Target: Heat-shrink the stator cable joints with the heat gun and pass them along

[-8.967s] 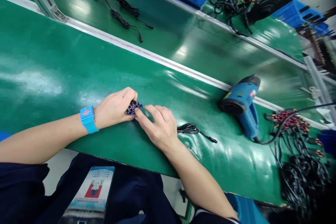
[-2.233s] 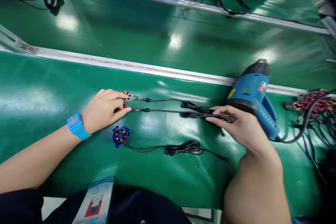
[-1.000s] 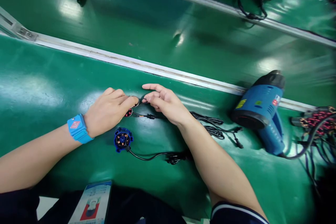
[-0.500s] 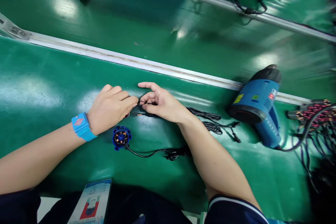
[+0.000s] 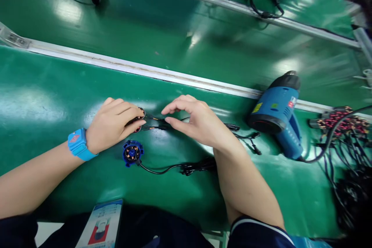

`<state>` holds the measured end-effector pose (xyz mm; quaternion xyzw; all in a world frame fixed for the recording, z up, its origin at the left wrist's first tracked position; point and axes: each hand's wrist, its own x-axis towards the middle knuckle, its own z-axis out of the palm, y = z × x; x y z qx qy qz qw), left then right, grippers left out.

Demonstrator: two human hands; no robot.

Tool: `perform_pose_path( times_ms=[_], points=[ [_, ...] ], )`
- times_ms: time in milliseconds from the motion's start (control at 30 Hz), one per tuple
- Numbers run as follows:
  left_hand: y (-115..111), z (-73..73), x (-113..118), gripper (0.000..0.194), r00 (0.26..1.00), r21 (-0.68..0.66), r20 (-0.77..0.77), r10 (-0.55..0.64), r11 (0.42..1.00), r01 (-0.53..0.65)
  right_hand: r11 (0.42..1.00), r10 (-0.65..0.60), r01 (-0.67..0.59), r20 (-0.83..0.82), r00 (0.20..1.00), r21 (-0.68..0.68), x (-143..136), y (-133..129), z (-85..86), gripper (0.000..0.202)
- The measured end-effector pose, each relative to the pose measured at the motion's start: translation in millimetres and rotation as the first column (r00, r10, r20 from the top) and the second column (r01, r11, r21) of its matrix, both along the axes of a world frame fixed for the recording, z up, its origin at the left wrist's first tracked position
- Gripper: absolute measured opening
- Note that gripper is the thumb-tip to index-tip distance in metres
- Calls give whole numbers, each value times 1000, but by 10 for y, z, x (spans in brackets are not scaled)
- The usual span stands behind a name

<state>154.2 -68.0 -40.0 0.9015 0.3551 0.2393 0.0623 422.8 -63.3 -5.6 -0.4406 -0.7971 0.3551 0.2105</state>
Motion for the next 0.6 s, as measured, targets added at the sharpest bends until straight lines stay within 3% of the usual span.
perform_pose_path(
  times_ms=[100,267,600],
  points=[
    [-2,-6,-66,12,991,7,52,-123,992,123,996,64,-74,181,981,46,-47,-45,0,7],
    [19,-40,-74,14,979,-9,12,-205,979,206,984,143,-172,384,912,43,-148,-70,-78,19],
    [-2,39,11,10,983,23,-49,-177,984,179,979,168,-199,404,899,36,-158,-45,-133,15]
  ],
)
